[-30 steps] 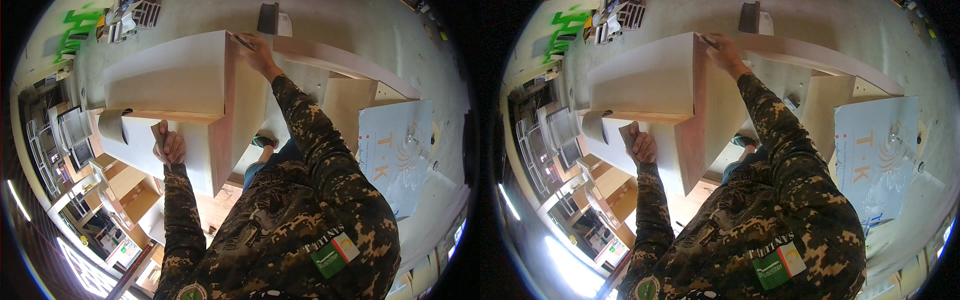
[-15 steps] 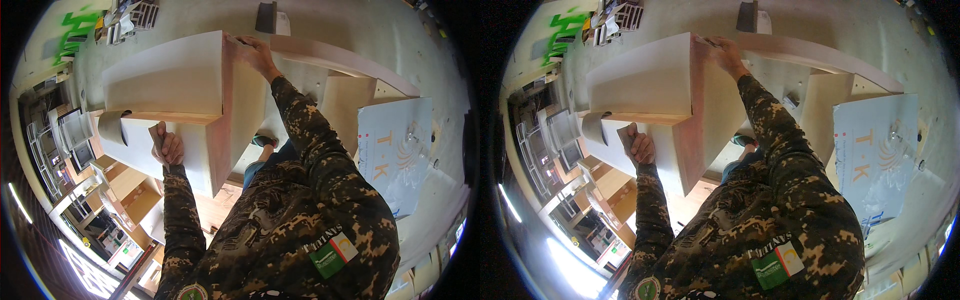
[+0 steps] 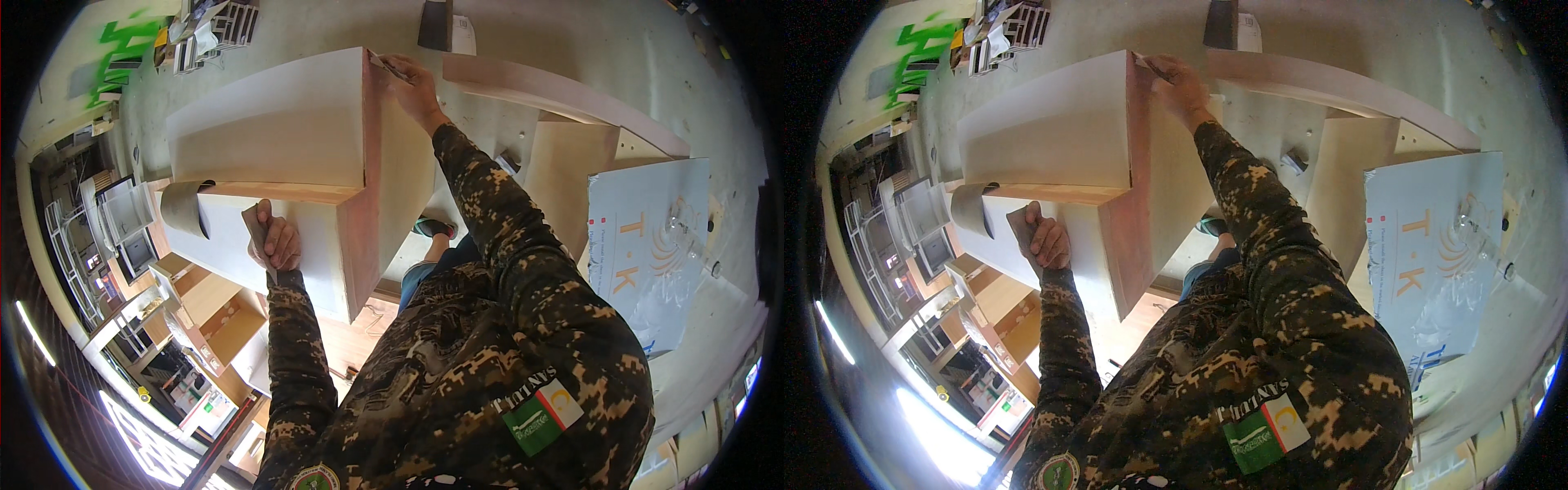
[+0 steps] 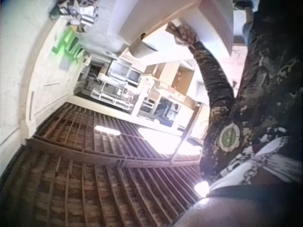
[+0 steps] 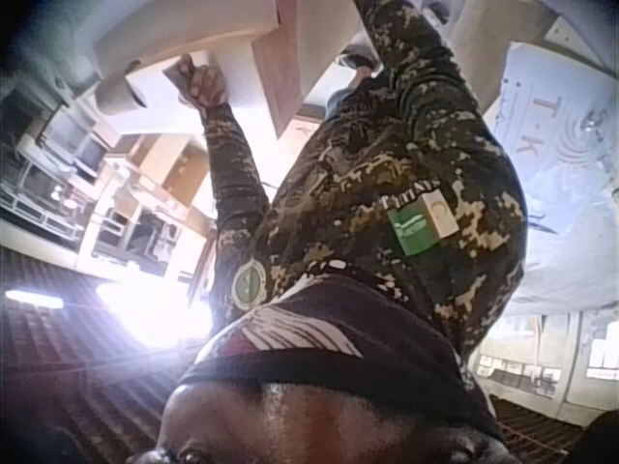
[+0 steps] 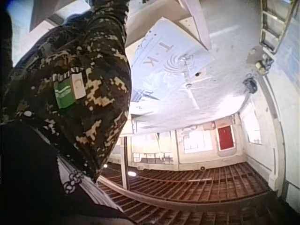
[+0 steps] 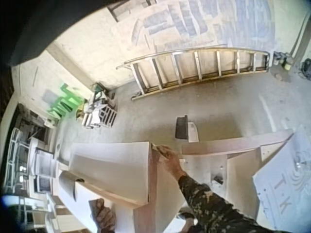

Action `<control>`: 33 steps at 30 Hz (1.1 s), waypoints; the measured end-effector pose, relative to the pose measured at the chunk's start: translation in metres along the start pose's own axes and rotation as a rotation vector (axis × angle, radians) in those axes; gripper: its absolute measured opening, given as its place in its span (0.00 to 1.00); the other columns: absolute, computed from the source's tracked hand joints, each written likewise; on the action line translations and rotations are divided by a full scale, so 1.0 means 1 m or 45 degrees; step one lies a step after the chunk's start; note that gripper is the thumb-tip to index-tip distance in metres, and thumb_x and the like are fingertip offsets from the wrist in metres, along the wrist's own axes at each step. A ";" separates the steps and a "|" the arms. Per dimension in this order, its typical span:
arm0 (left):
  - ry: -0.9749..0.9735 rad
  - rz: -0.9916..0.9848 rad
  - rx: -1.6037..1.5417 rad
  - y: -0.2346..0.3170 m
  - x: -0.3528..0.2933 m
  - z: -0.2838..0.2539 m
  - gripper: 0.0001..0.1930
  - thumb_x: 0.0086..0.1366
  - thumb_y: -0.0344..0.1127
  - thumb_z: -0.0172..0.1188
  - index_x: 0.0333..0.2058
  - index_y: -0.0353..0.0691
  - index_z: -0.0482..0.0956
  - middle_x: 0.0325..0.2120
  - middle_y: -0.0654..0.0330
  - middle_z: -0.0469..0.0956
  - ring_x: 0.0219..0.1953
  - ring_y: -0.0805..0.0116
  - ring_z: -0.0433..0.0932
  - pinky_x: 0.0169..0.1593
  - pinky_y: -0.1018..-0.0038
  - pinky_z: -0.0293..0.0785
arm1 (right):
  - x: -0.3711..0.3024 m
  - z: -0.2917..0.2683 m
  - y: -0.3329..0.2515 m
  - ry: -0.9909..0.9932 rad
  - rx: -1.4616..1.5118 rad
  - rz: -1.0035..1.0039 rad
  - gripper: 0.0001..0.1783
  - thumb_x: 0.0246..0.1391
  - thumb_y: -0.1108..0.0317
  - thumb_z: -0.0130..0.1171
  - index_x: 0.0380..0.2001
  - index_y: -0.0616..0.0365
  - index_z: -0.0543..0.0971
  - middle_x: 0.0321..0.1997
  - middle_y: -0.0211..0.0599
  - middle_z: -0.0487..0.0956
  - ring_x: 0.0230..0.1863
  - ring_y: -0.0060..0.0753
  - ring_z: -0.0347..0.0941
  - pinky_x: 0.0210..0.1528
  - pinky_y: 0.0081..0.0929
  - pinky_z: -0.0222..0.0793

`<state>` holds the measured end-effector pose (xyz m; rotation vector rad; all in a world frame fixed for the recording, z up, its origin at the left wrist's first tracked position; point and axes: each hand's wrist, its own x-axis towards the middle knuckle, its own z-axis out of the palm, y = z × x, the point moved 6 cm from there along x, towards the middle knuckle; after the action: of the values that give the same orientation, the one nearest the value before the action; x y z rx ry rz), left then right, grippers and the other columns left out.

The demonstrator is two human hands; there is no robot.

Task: The person sands the edges and corners of a wooden furniture structure using pieces of sandpaper.

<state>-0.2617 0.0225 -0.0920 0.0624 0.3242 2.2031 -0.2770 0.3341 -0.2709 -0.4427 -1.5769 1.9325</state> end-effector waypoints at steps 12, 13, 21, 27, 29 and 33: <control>0.046 0.009 0.028 0.001 -0.001 0.001 0.16 0.77 0.44 0.40 0.41 0.34 0.65 0.19 0.46 0.78 0.11 0.67 0.76 0.10 0.79 0.73 | -0.004 0.001 0.005 0.016 0.184 0.232 0.19 0.51 0.79 0.55 0.48 0.64 0.81 0.53 0.34 0.77 0.51 0.27 0.74 0.47 0.22 0.74; 0.048 0.010 0.034 0.001 -0.001 0.001 0.16 0.77 0.44 0.41 0.41 0.34 0.65 0.19 0.46 0.77 0.11 0.67 0.76 0.10 0.79 0.73 | -0.004 0.000 0.003 0.009 0.138 0.183 0.19 0.51 0.79 0.55 0.48 0.65 0.81 0.53 0.34 0.77 0.50 0.27 0.74 0.47 0.23 0.74; -0.002 -0.001 0.028 -0.001 0.002 0.001 0.15 0.77 0.43 0.42 0.41 0.34 0.64 0.20 0.46 0.78 0.12 0.67 0.77 0.12 0.79 0.75 | 0.000 -0.005 0.001 0.001 0.189 0.109 0.16 0.54 0.77 0.55 0.47 0.67 0.81 0.53 0.33 0.77 0.47 0.26 0.76 0.45 0.23 0.74; -0.016 -0.020 -0.028 -0.001 0.000 0.000 0.08 0.72 0.30 0.51 0.40 0.38 0.60 0.19 0.47 0.76 0.12 0.66 0.76 0.12 0.79 0.74 | -0.010 -0.004 -0.027 -0.113 0.079 0.226 0.16 0.55 0.77 0.57 0.47 0.62 0.82 0.52 0.34 0.78 0.45 0.29 0.77 0.44 0.24 0.74; -0.029 -0.030 -0.056 -0.001 0.001 0.000 0.08 0.71 0.30 0.51 0.40 0.38 0.60 0.19 0.48 0.76 0.12 0.66 0.75 0.11 0.79 0.73 | -0.012 -0.010 -0.059 0.124 -0.423 -0.350 0.19 0.51 0.78 0.60 0.48 0.55 0.82 0.49 0.39 0.79 0.45 0.38 0.78 0.45 0.29 0.74; -0.013 -0.020 -0.034 -0.002 0.002 0.000 0.08 0.71 0.30 0.51 0.40 0.38 0.60 0.18 0.48 0.76 0.12 0.66 0.75 0.11 0.79 0.73 | -0.016 -0.003 -0.068 0.118 -0.564 -0.508 0.22 0.46 0.77 0.63 0.47 0.51 0.83 0.46 0.42 0.79 0.46 0.45 0.76 0.47 0.35 0.74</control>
<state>-0.2614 0.0247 -0.0924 0.0560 0.2885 2.1904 -0.2470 0.3344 -0.2076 -0.3537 -1.8676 1.2509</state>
